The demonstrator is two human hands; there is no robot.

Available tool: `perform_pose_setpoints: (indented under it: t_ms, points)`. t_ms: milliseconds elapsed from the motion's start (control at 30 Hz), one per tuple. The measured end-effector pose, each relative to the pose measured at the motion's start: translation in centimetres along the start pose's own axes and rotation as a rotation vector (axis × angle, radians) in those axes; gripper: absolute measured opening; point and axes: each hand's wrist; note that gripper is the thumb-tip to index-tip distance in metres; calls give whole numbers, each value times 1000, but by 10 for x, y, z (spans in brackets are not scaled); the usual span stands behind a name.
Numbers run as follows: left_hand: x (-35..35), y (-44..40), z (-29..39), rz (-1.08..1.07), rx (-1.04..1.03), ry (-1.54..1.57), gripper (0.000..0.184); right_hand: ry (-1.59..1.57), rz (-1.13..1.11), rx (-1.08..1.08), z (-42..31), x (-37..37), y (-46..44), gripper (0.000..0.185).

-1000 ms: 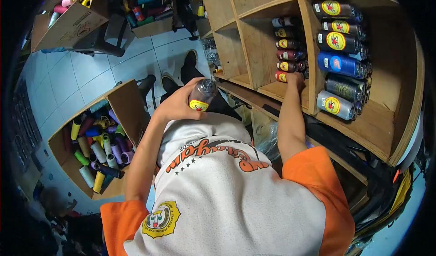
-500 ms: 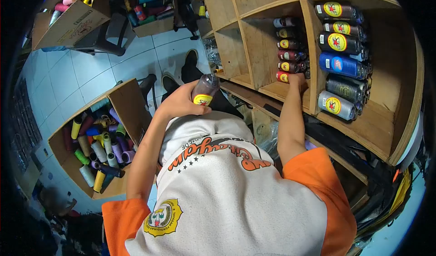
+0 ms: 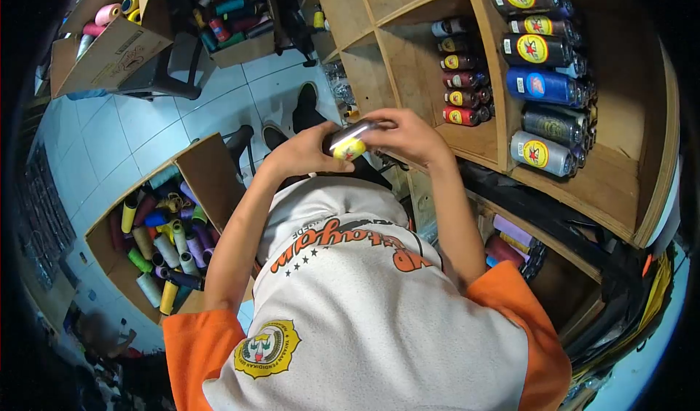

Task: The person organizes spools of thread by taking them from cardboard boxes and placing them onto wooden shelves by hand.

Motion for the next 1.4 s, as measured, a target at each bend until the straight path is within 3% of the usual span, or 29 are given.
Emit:
perform_pose_setpoints:
  t_ms: [33,67,133,167,233,367,500,567,767,867,933,1000,1067,1100,1200,1300,1400]
  points:
    - [-5,-1,-7,102,-135,11,86,48,152,-95,5,14,0,42]
    - [-4,-2,-14,220,-147,-137,87,183,357,-128,23,36,-3,38]
    - [0,-3,-24,288,-149,-59,94,325,729,-163,75,98,-14,43]
    - [2,-2,-31,297,-129,-87,94,608,965,-270,89,122,-20,48]
    - [5,-1,-37,320,-90,-140,95,845,1132,-572,72,122,-16,48]
    - [10,17,-27,306,4,-75,93,770,1104,-727,106,168,-28,36]
    - [14,27,-27,339,61,-60,90,676,980,-757,125,201,-30,36]
    - [19,28,-31,361,54,-76,89,713,1107,-642,158,221,-32,35]
    - [31,34,-37,364,86,-37,86,766,1162,-717,113,177,-27,46]
    - [40,23,-56,397,51,-25,82,863,1064,-747,112,173,-22,35]
    - [50,16,-59,472,-7,-23,76,830,1041,-675,95,166,-17,51]
    - [70,14,-32,442,41,12,64,825,1054,-646,50,134,-24,54]
    - [87,-1,-34,535,-67,60,49,928,1000,-371,49,129,-56,43]
    - [105,-5,-19,471,-13,1,43,965,921,-293,36,121,-76,40]
    - [151,-15,8,602,-118,-48,28,1049,662,-296,-18,95,-147,38]
    - [191,-5,43,797,-196,27,22,1016,368,60,-68,76,-214,39]
    - [218,11,49,1011,-272,315,17,1118,144,192,-145,42,-251,34]
Point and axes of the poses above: each hand's wrist, its own y-axis away from the middle knuckle, its own x-axis out of the back of the hand, z = x × y
